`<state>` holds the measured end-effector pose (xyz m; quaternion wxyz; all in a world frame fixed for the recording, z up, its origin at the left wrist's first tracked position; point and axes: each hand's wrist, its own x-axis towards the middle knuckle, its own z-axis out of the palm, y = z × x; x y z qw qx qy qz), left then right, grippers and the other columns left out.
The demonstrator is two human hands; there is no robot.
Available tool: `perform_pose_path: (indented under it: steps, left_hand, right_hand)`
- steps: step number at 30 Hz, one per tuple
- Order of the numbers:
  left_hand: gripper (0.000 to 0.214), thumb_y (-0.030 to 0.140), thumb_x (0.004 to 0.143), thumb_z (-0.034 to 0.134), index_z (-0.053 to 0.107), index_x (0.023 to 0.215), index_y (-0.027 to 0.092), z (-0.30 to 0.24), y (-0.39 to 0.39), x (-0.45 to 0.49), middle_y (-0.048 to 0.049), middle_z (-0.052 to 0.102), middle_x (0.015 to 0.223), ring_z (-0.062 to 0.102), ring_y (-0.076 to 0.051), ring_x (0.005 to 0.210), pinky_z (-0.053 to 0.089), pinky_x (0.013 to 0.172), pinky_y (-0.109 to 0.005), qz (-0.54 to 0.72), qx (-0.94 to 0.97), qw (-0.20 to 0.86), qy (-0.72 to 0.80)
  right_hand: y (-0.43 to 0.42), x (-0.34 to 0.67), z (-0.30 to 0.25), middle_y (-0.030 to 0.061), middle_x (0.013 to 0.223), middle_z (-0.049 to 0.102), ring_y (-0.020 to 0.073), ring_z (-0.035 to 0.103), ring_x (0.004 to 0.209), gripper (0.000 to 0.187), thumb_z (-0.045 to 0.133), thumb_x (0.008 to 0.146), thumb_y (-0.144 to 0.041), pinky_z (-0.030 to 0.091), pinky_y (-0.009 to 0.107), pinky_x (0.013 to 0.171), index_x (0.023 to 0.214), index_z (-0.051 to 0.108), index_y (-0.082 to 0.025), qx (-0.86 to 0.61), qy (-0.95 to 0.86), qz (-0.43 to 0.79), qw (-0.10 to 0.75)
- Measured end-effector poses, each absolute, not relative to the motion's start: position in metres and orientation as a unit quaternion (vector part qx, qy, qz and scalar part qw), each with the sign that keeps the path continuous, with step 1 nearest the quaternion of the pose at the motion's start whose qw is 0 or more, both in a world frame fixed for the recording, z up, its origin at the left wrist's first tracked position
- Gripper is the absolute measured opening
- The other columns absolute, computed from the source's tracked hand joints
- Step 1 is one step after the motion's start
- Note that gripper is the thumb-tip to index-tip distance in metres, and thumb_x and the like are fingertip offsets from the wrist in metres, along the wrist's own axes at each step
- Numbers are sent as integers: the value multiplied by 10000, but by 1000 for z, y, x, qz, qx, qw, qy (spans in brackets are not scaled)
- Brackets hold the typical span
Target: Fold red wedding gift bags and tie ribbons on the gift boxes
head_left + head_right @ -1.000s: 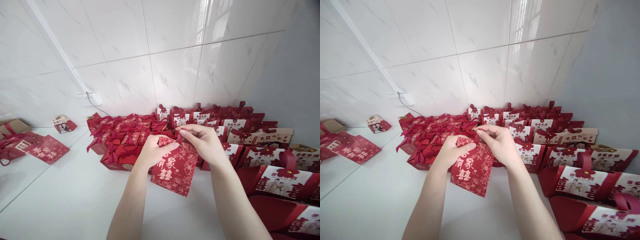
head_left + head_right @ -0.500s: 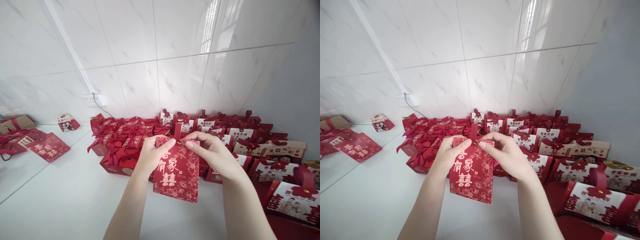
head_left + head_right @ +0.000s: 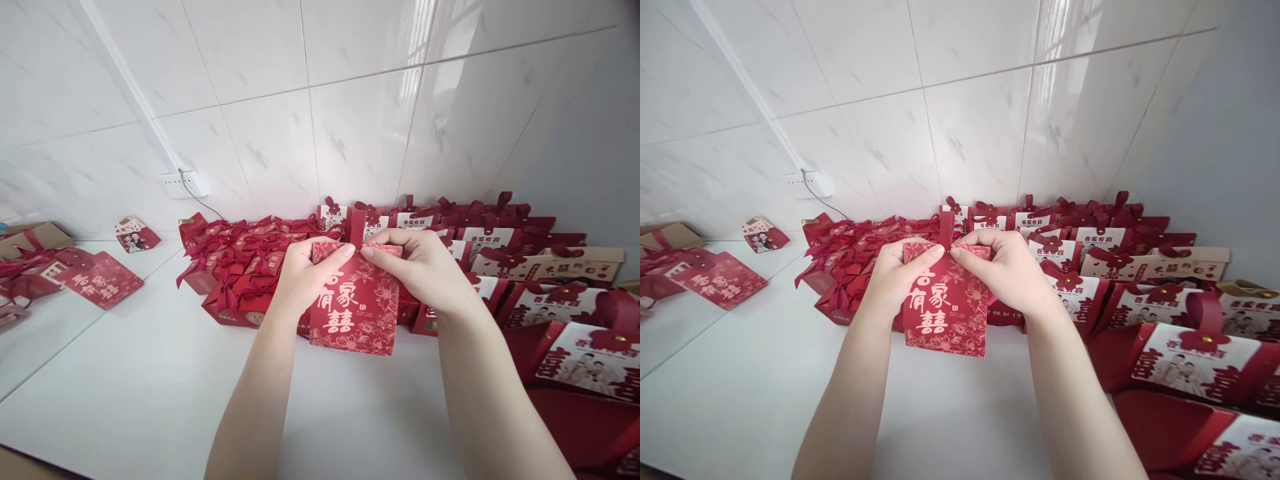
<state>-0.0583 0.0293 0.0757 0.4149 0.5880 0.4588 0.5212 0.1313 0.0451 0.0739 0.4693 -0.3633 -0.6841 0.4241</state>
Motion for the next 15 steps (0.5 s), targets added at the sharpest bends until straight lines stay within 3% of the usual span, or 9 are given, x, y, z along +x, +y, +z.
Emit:
perform_pose_path:
  steps: [4,10,15]
  left_hand:
    - [251,420,783,791,748,899,202,76,28,-57,-31,734,817,693,-196,762,546,687,-301,500,623,391,458]
    - [168,371,808,770,743,830,207,76,25,-57,-2,679,726,625,-157,673,487,633,-273,495,659,361,437]
    - [203,391,838,741,732,812,190,77,27,-56,-2,667,735,597,-138,665,474,640,-264,479,679,377,410]
  right_hand:
    - [45,136,73,28,748,705,138,614,623,242,681,890,-423,465,252,548,827,733,-196,-385,-707,369,464]
    - [40,141,76,-29,565,543,91,462,502,295,723,853,-477,350,227,463,784,704,-191,-367,-715,375,462]
    - [38,145,78,-31,588,543,88,449,491,277,718,859,-469,332,230,454,806,688,-199,-365,-726,390,432]
